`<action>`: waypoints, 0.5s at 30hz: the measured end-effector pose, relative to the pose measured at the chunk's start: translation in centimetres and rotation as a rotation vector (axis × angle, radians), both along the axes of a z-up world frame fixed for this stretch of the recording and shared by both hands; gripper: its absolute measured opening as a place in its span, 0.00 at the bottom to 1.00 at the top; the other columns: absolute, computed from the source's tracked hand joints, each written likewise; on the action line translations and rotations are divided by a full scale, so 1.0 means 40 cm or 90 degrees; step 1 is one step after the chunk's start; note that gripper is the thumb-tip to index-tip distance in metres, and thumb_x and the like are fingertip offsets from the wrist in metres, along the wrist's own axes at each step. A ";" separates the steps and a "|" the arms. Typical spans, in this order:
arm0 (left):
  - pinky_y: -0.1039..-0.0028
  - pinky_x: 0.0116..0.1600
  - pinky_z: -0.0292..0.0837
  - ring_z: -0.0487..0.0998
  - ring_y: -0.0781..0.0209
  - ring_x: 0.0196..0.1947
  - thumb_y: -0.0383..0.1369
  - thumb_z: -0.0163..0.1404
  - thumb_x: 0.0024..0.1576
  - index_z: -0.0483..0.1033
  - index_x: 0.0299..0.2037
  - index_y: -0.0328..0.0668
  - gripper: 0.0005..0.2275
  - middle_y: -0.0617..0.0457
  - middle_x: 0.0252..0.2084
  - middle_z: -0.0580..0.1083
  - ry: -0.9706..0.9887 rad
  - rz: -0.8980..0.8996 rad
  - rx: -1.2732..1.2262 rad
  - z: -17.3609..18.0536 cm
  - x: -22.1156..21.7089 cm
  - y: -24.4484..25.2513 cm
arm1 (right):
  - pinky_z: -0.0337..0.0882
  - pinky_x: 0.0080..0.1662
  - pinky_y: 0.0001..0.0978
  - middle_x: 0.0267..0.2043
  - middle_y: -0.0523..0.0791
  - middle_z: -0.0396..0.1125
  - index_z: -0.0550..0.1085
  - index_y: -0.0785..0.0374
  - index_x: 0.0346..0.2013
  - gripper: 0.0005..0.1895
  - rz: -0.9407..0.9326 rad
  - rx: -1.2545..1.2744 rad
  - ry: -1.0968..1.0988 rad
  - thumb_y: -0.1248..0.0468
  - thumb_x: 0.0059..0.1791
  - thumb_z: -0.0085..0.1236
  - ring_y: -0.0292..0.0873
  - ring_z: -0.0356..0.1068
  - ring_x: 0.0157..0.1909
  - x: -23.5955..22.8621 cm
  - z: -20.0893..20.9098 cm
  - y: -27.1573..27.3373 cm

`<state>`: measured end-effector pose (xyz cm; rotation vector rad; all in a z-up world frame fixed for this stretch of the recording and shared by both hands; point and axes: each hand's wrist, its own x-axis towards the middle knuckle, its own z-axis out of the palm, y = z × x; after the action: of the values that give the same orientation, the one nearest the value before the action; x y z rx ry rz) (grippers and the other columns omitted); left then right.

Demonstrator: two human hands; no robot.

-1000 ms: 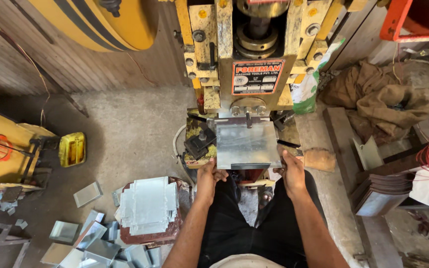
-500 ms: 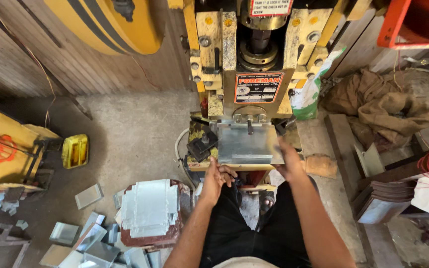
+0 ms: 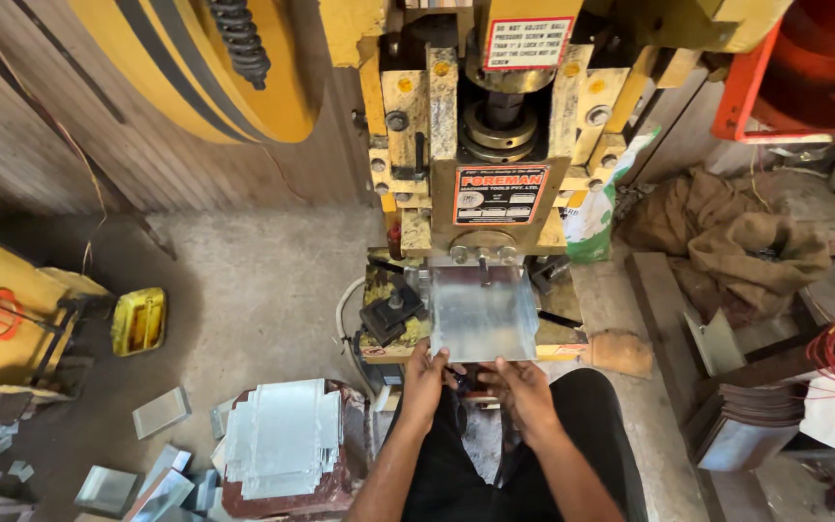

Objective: The person operates a hydraulic press machine to process rectangular metal sheets. They pick up a sheet, place it into the press, activate the machine to press the sheet, and then remove the processed sheet to place it on a pile on the floor. This cycle is repeated multiple times.

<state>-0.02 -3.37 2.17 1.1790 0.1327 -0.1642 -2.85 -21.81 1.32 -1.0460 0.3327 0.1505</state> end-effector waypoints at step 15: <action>0.78 0.27 0.69 0.73 0.67 0.21 0.34 0.48 0.62 0.57 0.69 0.40 0.25 0.49 0.31 0.79 0.010 -0.007 0.089 -0.017 0.000 0.039 | 0.70 0.34 0.30 0.32 0.49 0.74 0.75 0.72 0.41 0.12 -0.103 -0.088 -0.034 0.63 0.52 0.59 0.39 0.71 0.30 0.045 -0.144 0.035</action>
<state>-0.02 -1.79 1.47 1.3174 0.1538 -0.1759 -1.03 -20.42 -4.45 -1.1518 0.3817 -0.0468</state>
